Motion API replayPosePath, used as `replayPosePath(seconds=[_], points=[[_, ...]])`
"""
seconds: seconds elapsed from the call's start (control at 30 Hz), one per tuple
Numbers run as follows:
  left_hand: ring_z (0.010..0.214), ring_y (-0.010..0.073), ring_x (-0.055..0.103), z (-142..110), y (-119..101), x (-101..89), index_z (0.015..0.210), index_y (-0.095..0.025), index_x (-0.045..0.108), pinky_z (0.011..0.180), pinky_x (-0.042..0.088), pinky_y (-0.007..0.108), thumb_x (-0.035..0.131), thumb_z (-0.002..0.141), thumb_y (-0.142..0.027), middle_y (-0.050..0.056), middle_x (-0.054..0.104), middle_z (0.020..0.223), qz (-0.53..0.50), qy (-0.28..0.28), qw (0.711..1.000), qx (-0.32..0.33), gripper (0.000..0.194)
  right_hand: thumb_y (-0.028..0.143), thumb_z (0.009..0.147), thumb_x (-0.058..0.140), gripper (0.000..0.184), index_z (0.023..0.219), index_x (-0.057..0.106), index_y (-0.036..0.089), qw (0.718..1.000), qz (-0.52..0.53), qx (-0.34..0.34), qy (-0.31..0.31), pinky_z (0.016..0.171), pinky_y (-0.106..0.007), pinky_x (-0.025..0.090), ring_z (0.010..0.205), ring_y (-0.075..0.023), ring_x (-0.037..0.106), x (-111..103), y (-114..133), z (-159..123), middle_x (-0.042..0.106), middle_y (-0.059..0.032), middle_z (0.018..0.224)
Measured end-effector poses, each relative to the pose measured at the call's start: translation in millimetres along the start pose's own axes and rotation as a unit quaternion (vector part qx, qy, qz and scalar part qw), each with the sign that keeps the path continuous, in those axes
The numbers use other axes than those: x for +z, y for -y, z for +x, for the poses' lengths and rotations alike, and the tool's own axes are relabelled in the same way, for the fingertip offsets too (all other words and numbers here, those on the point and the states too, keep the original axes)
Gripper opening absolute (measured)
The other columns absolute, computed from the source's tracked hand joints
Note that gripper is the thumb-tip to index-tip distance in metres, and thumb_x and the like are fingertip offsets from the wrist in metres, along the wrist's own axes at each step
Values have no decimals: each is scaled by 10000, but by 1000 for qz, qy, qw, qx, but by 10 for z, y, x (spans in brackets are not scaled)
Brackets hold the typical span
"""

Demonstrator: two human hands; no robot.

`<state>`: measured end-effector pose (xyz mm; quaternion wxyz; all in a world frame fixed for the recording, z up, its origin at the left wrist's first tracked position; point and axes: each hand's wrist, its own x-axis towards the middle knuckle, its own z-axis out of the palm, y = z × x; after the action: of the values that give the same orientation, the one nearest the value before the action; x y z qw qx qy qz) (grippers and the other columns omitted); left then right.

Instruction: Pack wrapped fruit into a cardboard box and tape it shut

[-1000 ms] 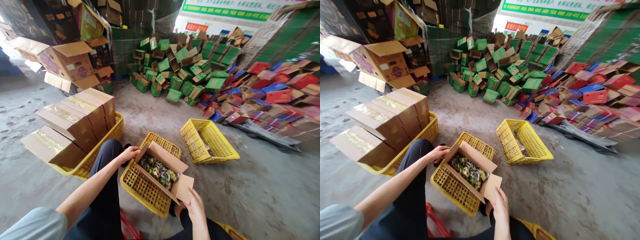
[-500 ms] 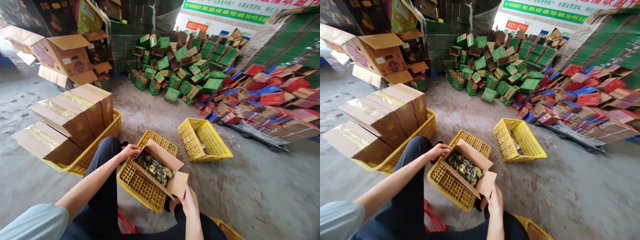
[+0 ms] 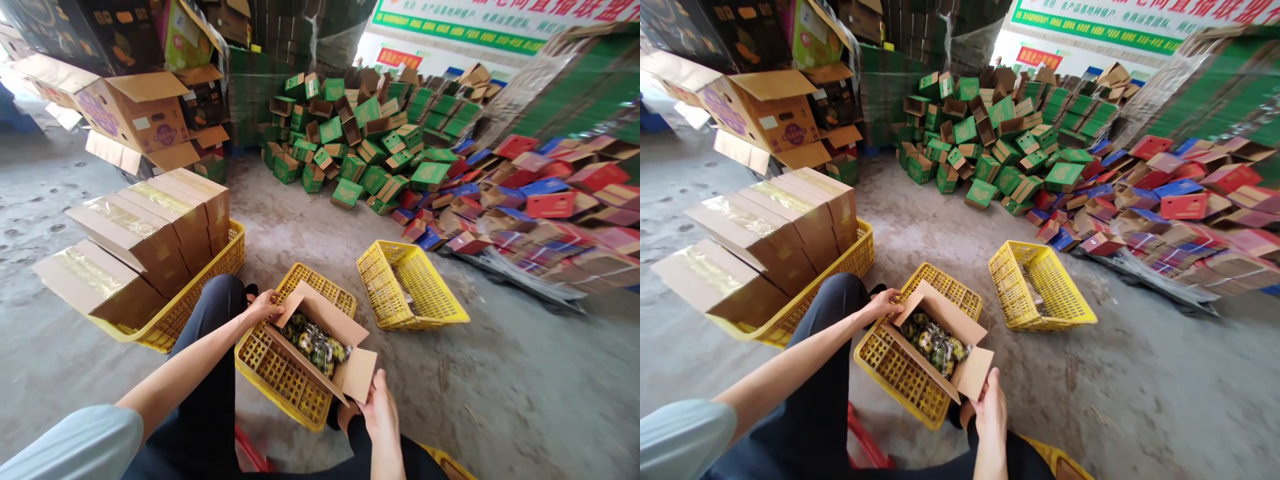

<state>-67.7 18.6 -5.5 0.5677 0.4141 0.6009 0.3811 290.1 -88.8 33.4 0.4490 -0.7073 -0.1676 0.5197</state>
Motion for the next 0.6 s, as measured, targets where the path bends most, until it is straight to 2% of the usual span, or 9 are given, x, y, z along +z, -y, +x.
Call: replayPosePath(seconds=[0.1,0.3,0.43,0.6], points=[[891,222,704,23,49,12,1288,-88,648,685,517,251,891,624,-252,104,724,1046,10,0,1000,-7,726,814,572,714,760,1038,676,216,1000,16,3,6,804,-466,614,1037,-386,731,-16,-28,38,791,-132,929],[738,202,684,64,128,36,1208,-46,695,582,463,250,919,605,-351,70,725,856,27,25,999,-16,712,848,604,686,778,1053,686,212,999,36,2,12,759,-446,612,981,-365,745,-45,-75,93,796,-124,948],[739,206,683,113,167,31,1120,-67,739,594,462,256,940,562,-346,56,723,822,41,24,999,-9,655,865,606,686,805,1072,680,209,999,38,12,12,756,-427,615,1021,-365,740,-38,-66,99,792,-133,1014],[762,213,690,113,177,35,1080,-82,750,620,484,264,928,569,-338,51,724,826,51,25,998,1,598,868,681,633,796,1119,683,206,999,39,18,26,816,-406,603,1111,-340,721,-8,-9,15,787,-141,1075]])
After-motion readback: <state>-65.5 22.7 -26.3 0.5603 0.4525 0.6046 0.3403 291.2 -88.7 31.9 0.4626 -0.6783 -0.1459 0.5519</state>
